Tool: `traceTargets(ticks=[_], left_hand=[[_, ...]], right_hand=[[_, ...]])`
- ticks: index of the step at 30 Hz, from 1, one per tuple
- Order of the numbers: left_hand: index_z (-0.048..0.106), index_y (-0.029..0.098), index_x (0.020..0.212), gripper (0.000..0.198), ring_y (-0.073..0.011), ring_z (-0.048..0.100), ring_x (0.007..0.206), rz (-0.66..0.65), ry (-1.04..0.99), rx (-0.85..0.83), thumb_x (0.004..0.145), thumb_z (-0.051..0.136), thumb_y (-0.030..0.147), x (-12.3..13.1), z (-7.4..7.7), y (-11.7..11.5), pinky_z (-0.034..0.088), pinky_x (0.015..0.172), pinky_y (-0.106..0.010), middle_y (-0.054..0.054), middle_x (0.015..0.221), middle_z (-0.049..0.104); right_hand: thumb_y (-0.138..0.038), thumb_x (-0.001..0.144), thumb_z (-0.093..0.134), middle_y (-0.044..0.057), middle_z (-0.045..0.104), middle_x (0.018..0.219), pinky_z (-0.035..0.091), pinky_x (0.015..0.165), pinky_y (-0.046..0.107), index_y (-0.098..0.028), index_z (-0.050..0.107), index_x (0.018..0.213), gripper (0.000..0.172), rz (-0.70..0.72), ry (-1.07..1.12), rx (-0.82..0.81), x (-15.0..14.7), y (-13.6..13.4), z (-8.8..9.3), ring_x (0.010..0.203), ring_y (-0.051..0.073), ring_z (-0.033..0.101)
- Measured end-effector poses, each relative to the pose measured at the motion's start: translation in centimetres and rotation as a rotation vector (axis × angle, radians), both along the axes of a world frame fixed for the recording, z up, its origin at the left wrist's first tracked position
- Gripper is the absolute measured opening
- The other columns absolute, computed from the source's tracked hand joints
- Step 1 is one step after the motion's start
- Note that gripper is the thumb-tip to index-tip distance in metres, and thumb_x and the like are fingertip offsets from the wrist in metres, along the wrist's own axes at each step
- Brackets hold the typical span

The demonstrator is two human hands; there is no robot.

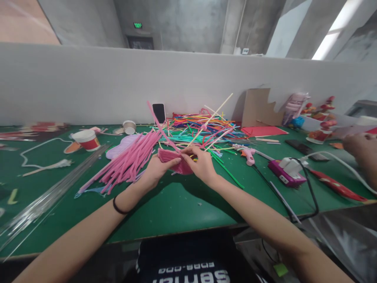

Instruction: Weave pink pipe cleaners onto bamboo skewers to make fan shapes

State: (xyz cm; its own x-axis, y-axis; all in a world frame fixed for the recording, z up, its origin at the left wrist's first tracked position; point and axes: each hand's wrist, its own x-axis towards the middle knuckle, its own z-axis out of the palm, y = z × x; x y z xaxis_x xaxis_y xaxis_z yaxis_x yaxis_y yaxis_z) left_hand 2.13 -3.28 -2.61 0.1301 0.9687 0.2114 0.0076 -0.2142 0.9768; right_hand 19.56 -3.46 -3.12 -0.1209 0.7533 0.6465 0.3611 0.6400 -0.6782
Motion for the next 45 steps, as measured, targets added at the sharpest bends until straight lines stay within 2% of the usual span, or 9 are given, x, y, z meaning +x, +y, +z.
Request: traceTargets(ticks=[3, 9, 13, 17, 23, 28, 33, 38, 45], left_hand=[[0.077, 0.012, 0.091, 0.041, -0.0276, 0.071, 0.085, 0.018, -0.021, -0.011, 0.062, 0.087, 0.039, 0.1, -0.1, 0.0, 0.055, 0.08, -0.037, -0.01, 0.092, 0.077], [0.074, 0.017, 0.108, 0.048, -0.0283, 0.069, 0.1, -0.116, -0.165, -0.045, 0.065, 0.086, 0.036, 0.0, -0.1, 0.0, 0.052, 0.091, -0.039, -0.011, 0.109, 0.075], [0.076, 0.014, 0.092, 0.041, -0.0256, 0.071, 0.09, -0.043, -0.223, -0.12, 0.059, 0.089, 0.034, -0.1, 0.0, 0.3, 0.054, 0.086, -0.038, -0.009, 0.096, 0.077], [0.075, 0.015, 0.084, 0.033, -0.0192, 0.07, 0.075, 0.007, -0.272, -0.126, 0.058, 0.091, 0.028, -0.3, 0.1, 0.9, 0.056, 0.075, -0.03, -0.004, 0.081, 0.076], [0.073, 0.016, 0.077, 0.027, -0.0211, 0.071, 0.072, 0.066, -0.337, -0.113, 0.06, 0.09, 0.029, -0.9, -0.5, 2.0, 0.06, 0.073, -0.033, -0.005, 0.08, 0.076], [0.073, 0.017, 0.078, 0.029, -0.0218, 0.072, 0.07, 0.083, -0.411, -0.138, 0.059, 0.09, 0.03, -1.2, -0.3, 2.3, 0.062, 0.071, -0.035, -0.005, 0.079, 0.076], [0.073, 0.017, 0.078, 0.029, -0.0195, 0.071, 0.067, 0.105, -0.458, -0.152, 0.058, 0.09, 0.028, -1.1, 0.1, 2.0, 0.062, 0.07, -0.033, -0.004, 0.079, 0.076], [0.072, 0.016, 0.079, 0.03, -0.018, 0.07, 0.068, 0.121, -0.459, -0.122, 0.058, 0.09, 0.028, -1.0, 0.4, 1.9, 0.06, 0.071, -0.03, -0.002, 0.077, 0.075], [0.073, 0.015, 0.078, 0.03, -0.0176, 0.069, 0.069, 0.244, -0.376, 0.035, 0.059, 0.089, 0.032, -0.8, 0.2, 1.6, 0.059, 0.071, -0.03, -0.002, 0.078, 0.074]], right_hand=[[-0.025, 0.091, 0.058, 0.004, 0.076, 0.094, 0.055, 0.075, 0.028, -0.021, 0.073, 0.096, 0.016, 0.002, -0.05, 0.036, 0.1, 0.1, 0.1, 0.085, 0.018, 0.071], [-0.004, 0.088, 0.046, 0.007, 0.073, 0.103, 0.05, 0.091, 0.037, -0.024, 0.073, 0.114, 0.043, 0.095, -0.292, 0.207, 0.5, 0.2, 0.2, 0.099, 0.021, 0.064], [-0.006, 0.09, 0.045, 0.009, 0.065, 0.106, 0.046, 0.092, 0.042, -0.027, 0.066, 0.128, 0.049, -0.051, -0.454, 0.273, 1.2, 0.2, 0.6, 0.099, 0.024, 0.054], [-0.015, 0.094, 0.044, 0.012, 0.06, 0.11, 0.043, 0.095, 0.044, -0.022, 0.061, 0.13, 0.041, -0.226, -0.37, 0.275, 2.0, 0.4, 0.9, 0.103, 0.026, 0.05], [-0.033, 0.095, 0.047, 0.014, 0.055, 0.117, 0.041, 0.099, 0.045, -0.018, 0.052, 0.119, 0.029, -0.363, 0.009, 0.117, 1.8, 1.2, -0.1, 0.112, 0.026, 0.05], [-0.046, 0.086, 0.06, 0.01, 0.058, 0.113, 0.049, 0.081, 0.032, -0.02, 0.047, 0.118, 0.043, -0.152, 0.336, -0.22, 1.0, 1.8, -1.0, 0.101, 0.02, 0.057], [-0.049, 0.078, 0.07, 0.003, 0.07, 0.087, 0.047, 0.074, 0.028, -0.019, 0.069, 0.095, 0.035, 0.224, 0.206, -0.464, 0.7, 1.2, -0.5, 0.078, 0.015, 0.061], [-0.048, 0.073, 0.076, 0.0, 0.068, 0.069, 0.045, 0.063, 0.026, -0.018, 0.073, 0.082, 0.032, 0.258, 0.203, -0.533, 0.4, 0.5, -0.3, 0.065, 0.012, 0.059], [-0.049, 0.071, 0.079, 0.004, 0.071, 0.068, 0.048, 0.055, 0.022, -0.017, 0.071, 0.077, 0.033, 0.262, 0.262, -0.664, -0.2, 0.0, -0.1, 0.06, 0.012, 0.063]])
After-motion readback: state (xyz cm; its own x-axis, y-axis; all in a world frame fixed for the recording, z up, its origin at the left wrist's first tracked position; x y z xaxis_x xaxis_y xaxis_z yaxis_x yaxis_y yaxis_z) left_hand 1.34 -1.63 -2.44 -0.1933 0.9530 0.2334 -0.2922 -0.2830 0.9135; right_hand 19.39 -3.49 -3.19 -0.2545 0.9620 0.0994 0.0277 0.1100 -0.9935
